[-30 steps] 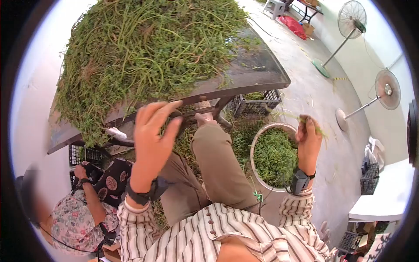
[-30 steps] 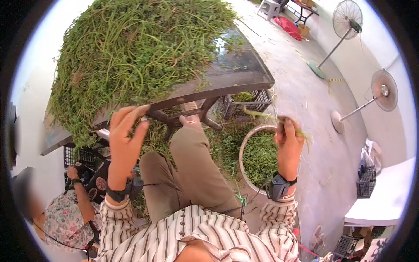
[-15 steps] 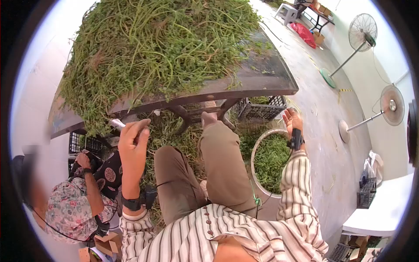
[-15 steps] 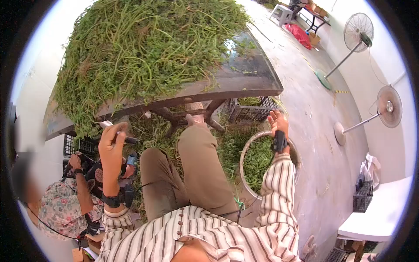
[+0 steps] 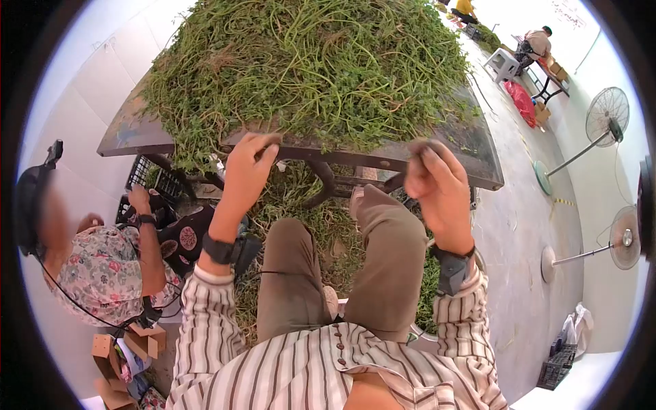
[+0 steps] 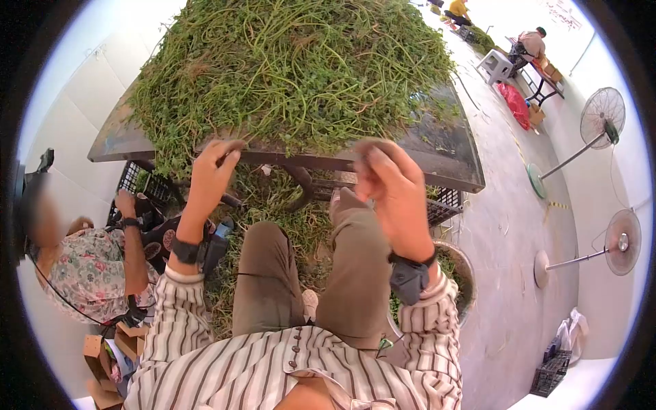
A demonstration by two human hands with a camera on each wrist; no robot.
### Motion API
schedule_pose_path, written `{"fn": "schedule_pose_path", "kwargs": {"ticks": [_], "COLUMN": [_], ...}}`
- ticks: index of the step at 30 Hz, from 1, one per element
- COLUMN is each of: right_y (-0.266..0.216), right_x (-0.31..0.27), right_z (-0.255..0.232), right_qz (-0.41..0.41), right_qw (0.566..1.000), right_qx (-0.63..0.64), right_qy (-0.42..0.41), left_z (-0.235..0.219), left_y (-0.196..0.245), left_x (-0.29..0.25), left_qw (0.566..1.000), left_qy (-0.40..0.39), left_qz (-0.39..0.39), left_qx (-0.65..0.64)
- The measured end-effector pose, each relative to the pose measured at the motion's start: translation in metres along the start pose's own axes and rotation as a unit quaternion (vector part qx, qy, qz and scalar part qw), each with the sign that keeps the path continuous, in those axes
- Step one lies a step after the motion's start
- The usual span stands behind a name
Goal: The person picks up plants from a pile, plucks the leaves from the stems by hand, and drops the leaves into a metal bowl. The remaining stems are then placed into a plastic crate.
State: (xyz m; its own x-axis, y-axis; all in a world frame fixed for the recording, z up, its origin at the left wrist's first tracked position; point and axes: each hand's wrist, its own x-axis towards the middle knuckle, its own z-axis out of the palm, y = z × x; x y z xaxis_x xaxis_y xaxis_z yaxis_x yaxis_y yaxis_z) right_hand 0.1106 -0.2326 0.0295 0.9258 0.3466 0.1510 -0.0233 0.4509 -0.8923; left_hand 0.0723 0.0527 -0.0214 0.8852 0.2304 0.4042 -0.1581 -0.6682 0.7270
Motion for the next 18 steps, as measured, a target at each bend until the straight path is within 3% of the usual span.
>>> {"fn": "schedule_pose_path", "kwargs": {"ticks": [4, 8, 10, 16, 18], "right_y": [0.007, 0.040, 0.064, 0.106, 0.105], "right_x": [0.032, 0.071, 0.088, 0.099, 0.102], "right_z": [0.060, 0.082, 0.081, 0.056, 0.049], "right_qz": [-0.008, 0.000, 0.007, 0.081, 0.108], "right_qw": [0.985, 0.970, 0.973, 0.976, 0.966], "right_qx": [0.124, 0.195, 0.204, 0.202, 0.234], "right_qy": [-0.121, -0.143, -0.104, -0.029, -0.014], "left_z": [0.003, 0.003, 0.004, 0.005, 0.002], "left_y": [-0.009, -0.018, -0.023, -0.047, -0.046], "left_x": [0.023, 0.025, 0.023, 0.031, 0.034], "left_qw": [1.000, 1.000, 0.995, 0.995, 0.995], "left_qy": [-0.012, 0.008, -0.030, 0.011, 0.027], "left_qz": [0.000, 0.009, 0.004, 0.026, -0.032], "left_qx": [0.028, 0.027, 0.095, 0.095, 0.096]}}
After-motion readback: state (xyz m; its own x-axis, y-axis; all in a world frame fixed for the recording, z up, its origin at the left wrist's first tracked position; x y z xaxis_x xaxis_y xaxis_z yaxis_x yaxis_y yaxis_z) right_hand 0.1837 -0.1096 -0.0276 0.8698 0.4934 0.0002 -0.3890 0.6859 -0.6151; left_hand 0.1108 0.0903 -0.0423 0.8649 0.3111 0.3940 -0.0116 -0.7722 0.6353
